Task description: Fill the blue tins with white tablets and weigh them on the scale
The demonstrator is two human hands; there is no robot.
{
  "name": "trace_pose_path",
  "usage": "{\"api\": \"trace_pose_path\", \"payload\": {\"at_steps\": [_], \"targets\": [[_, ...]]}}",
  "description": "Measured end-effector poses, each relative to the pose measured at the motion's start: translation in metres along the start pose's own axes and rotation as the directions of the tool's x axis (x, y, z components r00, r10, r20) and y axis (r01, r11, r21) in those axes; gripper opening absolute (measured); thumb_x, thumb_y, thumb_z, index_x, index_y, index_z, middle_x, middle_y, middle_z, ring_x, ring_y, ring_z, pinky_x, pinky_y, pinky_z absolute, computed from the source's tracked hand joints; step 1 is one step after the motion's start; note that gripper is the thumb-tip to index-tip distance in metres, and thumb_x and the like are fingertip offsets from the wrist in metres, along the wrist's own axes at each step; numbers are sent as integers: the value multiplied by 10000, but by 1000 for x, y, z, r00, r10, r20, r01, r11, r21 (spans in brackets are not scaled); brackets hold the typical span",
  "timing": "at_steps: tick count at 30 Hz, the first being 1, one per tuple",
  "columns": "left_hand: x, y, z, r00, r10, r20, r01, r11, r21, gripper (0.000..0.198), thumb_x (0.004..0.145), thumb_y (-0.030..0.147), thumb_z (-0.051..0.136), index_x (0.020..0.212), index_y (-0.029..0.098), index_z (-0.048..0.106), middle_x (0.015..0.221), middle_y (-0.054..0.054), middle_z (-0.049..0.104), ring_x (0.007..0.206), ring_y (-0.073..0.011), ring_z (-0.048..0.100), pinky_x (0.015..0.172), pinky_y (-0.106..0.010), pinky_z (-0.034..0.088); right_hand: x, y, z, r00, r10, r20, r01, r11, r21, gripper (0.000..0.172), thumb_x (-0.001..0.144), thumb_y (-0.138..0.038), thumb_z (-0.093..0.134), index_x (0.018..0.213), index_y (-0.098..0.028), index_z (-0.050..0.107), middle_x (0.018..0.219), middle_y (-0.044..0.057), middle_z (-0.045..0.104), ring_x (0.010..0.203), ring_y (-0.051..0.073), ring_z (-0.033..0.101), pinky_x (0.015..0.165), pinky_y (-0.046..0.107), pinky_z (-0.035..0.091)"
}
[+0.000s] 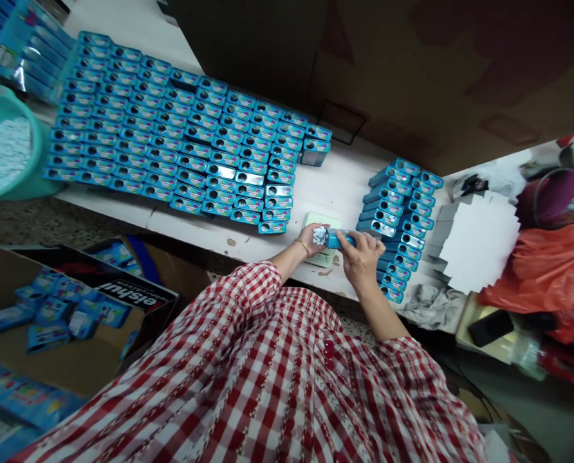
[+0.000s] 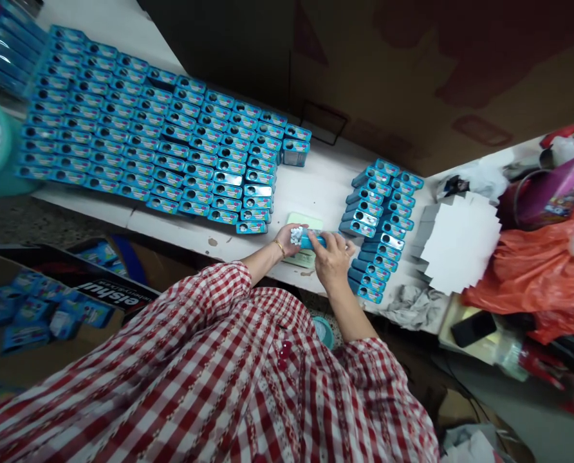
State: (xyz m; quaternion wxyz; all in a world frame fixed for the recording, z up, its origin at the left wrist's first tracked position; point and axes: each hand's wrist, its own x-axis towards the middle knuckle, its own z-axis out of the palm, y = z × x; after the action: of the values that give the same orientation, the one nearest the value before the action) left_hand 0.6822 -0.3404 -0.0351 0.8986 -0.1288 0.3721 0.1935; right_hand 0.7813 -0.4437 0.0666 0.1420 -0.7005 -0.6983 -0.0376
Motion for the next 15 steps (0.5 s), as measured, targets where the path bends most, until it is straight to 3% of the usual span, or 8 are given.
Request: {"api": "trace_pose_path", "payload": {"at_steps": [4,7,11,15], "targets": [[-5,2,3,997,30,-71,-26,998,57,109,731,128,496,713,114,603,543,-29,578,495,-129,538,535,-247,416,-4,14,8,992,123,-11,-120,982,146,392,805,-247,511,1180,-358,528,1060,53,557,1004,252,454,841,423,273],[-13,7,3,997,33,-67,-29,997,69,128,748,155,485,742,113,605,594,-50,603,529,-136,562,516,-240,422,-11,27,13,968,249,-39,-215,898,384,342,784,-300,541,1125,-299,560,1050,55,547,1001,239,476,856,408,336],[-36,17,5,999,24,-44,-21,999,45,151,768,173,460,748,109,596,679,-93,626,613,-152,598,509,-225,435,-21,39,35,894,447,1,-323,646,692,371,713,-348,611,1060,-237,539,1013,48,540,973,216,503,868,392,385],[-82,37,6,994,112,0,-112,991,-73,159,774,179,449,758,114,593,723,-95,624,648,-156,600,498,-217,440,-20,37,72,800,566,198,-413,280,867,506,603,-385,686,1031,-218,475,921,10,528,840,172,529,816,365,419]]}}
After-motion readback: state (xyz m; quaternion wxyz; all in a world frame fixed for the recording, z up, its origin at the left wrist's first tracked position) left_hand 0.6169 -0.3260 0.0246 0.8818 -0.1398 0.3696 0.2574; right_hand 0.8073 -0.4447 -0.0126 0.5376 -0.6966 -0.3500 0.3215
